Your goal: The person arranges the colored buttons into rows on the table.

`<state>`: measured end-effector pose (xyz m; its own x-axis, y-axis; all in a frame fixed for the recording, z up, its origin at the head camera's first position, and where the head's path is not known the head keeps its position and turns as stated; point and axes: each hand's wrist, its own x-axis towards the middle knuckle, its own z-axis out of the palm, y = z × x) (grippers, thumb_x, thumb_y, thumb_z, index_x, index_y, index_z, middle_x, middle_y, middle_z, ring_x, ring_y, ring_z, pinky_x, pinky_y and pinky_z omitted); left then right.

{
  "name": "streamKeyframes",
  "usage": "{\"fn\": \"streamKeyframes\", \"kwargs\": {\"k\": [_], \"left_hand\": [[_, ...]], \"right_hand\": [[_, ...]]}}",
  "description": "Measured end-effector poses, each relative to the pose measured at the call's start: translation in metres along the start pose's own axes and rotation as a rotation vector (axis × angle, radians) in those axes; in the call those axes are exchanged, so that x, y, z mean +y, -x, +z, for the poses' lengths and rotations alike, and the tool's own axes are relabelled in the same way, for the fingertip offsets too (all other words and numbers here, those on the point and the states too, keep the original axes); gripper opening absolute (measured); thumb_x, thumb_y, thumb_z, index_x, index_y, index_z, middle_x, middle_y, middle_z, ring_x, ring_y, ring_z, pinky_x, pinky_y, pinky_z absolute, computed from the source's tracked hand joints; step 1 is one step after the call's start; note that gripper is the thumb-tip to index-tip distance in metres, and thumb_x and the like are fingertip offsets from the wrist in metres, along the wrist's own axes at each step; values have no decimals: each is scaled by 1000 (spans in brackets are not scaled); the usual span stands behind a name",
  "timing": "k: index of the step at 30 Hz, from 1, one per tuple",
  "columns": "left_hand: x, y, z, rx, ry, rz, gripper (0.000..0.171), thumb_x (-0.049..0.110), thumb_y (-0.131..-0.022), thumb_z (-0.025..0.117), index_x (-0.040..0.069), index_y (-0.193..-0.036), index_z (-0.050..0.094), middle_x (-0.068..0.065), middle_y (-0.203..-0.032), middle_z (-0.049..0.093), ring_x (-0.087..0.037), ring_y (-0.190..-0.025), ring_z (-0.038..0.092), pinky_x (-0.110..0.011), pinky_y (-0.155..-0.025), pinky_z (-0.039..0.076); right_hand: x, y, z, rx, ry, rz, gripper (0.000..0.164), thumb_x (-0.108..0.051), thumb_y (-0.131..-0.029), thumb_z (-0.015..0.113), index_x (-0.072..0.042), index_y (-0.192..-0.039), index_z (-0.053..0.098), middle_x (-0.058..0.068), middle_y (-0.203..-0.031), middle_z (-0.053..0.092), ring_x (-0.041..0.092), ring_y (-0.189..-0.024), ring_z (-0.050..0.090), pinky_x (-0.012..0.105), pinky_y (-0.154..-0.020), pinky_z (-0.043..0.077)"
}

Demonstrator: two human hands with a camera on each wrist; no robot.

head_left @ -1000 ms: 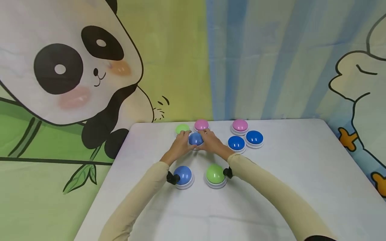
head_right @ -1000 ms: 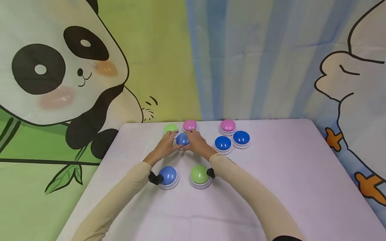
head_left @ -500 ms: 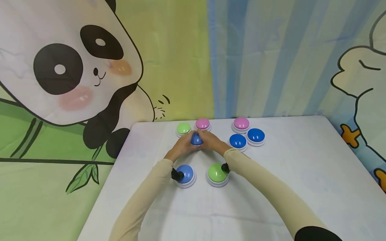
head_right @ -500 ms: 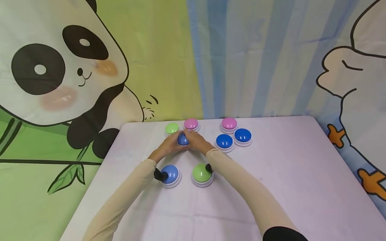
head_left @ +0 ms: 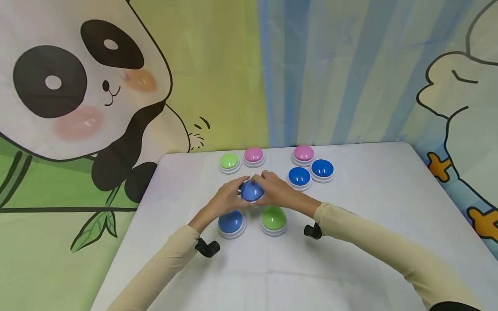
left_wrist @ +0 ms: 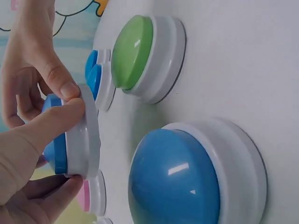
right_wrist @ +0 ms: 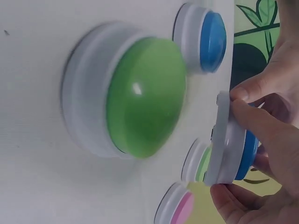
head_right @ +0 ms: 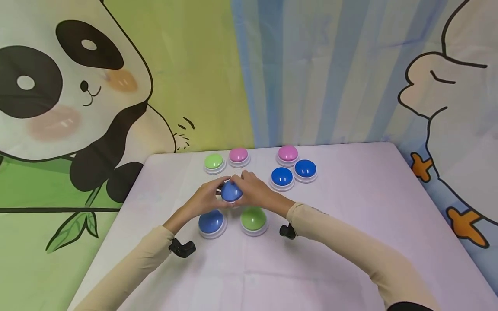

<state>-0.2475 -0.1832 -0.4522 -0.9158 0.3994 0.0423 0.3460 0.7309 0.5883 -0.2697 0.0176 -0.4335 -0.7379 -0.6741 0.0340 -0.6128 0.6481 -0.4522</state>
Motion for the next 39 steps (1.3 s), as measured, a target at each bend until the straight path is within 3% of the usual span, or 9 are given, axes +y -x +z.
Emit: {"fn": "streamKeyframes", "kwargs": {"k": [4, 8, 15, 18, 22, 31, 39], "left_hand": [[9, -5, 4, 15, -13, 44, 82, 28, -73, 85, 5, -141, 45, -13, -131, 61, -24, -115, 62, -36, -94, 55], [20, -19, 14, -11, -28, 67, 82, 31, -73, 85, 7, -141, 46, -11, -134, 60, -24, -120, 59, -38, -100, 51], [55, -53, 31, -47, -83, 133, 83, 35, -76, 82, 8, -143, 43, -11, -136, 58, -25, -122, 57, -39, -104, 49], [67, -61, 37, -53, -116, 158, 83, 35, -77, 82, 7, -144, 42, -10, -135, 58, -23, -122, 57, -37, -104, 48], [82, -57, 46, -83, -117, 165, 83, 37, -78, 81, 9, -145, 41, -9, -137, 57, -23, -124, 55, -37, -104, 49], [108, -23, 65, -120, -188, 235, 84, 43, -75, 81, 6, -141, 45, -8, -130, 62, -19, -118, 60, -30, -98, 52], [124, -23, 92, -93, -240, 268, 81, 47, -77, 79, 6, -139, 47, -6, -126, 62, -17, -114, 59, -25, -96, 52]], "right_hand": [[2, 11, -7, 7, 2, 32, 63, -35, -77, 82, -15, -129, 53, 12, -114, 54, 23, -107, 52, 36, -91, 55], [15, 25, -13, 18, 3, 60, 64, -37, -77, 82, -16, -130, 52, 13, -117, 54, 26, -110, 53, 40, -91, 56], [51, 56, -32, 148, 21, 55, 63, -35, -71, 86, -12, -123, 56, 17, -116, 56, 31, -107, 56, 46, -89, 55], [60, 67, -38, 183, 22, 60, 63, -35, -70, 86, -13, -122, 58, 19, -119, 56, 33, -108, 56, 48, -88, 55], [64, 87, -38, 207, 21, 74, 62, -36, -69, 87, -14, -120, 59, 16, -115, 57, 30, -105, 55, 48, -85, 56], [50, 139, -20, 221, 45, 82, 66, -36, -66, 89, -15, -120, 58, 7, -107, 57, 21, -99, 57, 39, -82, 59], [62, 167, -16, 237, 31, 113, 64, -31, -66, 89, -13, -119, 58, 6, -106, 58, 21, -100, 57, 41, -83, 59]]}}
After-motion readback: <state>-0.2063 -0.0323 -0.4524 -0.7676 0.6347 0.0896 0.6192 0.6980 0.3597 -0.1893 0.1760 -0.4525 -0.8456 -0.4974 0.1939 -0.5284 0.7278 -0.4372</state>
